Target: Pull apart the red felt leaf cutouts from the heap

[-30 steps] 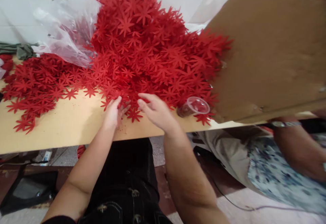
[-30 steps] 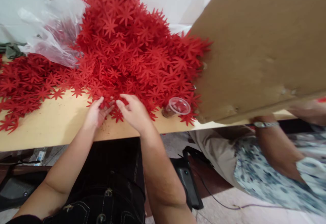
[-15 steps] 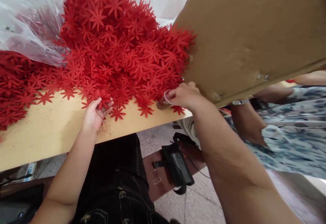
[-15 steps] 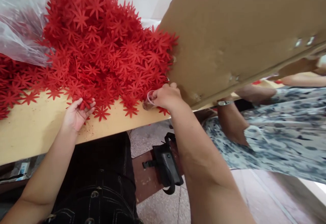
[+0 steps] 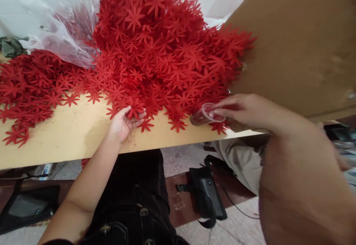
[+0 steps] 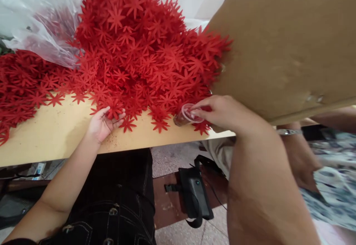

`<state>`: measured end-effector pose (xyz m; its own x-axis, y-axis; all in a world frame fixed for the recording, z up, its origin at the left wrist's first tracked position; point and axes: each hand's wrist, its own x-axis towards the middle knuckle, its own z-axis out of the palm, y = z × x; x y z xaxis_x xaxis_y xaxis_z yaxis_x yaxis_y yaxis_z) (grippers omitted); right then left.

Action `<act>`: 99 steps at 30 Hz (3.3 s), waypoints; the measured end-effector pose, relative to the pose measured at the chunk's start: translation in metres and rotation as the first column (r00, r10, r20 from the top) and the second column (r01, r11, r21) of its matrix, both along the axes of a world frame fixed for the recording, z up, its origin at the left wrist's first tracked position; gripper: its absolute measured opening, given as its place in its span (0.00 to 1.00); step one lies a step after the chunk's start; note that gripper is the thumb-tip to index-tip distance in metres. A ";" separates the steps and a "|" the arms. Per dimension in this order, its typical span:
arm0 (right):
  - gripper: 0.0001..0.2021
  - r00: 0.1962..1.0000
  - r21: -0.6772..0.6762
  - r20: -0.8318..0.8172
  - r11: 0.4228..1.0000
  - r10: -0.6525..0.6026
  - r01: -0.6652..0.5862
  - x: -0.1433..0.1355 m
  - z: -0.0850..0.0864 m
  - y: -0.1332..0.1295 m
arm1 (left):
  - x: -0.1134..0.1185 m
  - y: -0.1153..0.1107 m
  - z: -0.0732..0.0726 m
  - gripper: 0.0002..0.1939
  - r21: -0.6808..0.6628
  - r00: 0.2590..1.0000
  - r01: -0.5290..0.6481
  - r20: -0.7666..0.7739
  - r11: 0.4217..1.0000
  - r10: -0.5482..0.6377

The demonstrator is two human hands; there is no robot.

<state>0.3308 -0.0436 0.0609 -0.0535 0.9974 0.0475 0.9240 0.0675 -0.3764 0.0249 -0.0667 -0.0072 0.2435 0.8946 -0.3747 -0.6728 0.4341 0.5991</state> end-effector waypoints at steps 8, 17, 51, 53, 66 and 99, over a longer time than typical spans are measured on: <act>0.23 0.660 0.023 -0.742 0.989 0.116 -0.149 -0.147 -0.033 -0.015 | 0.008 -0.002 0.001 0.14 0.037 0.986 0.167 -0.003 0.985 -0.167; 0.12 0.382 -0.071 -0.924 0.992 -0.024 -0.109 -0.171 -0.068 -0.002 | 0.006 -0.005 -0.007 0.15 0.053 0.966 0.223 -0.144 0.973 -0.213; 0.10 0.431 0.142 -0.900 0.977 0.060 0.160 -0.192 -0.087 0.002 | 0.025 -0.006 -0.007 0.07 0.204 0.946 -0.153 -0.251 0.967 0.203; 0.09 0.359 0.098 -0.930 0.994 0.075 0.044 -0.193 -0.087 0.000 | 0.025 -0.006 -0.010 0.08 0.236 0.939 -0.158 -0.264 0.959 0.220; 0.17 0.298 0.075 -0.954 0.959 -0.011 0.274 -0.178 -0.087 0.013 | 0.022 -0.001 -0.030 0.02 0.342 0.866 -0.194 -0.381 0.919 0.325; 0.24 0.278 -0.013 -0.959 0.987 -0.057 0.161 -0.198 -0.091 0.004 | 0.027 -0.005 -0.014 0.13 0.349 0.901 -0.167 -0.325 0.922 0.286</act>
<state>0.1323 -0.0396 -0.0300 0.1906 0.9803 0.0523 -0.0889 0.0703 -0.9936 0.0523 -0.0719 -0.0210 -0.0793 0.9922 -0.0960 -0.4394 0.0517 0.8968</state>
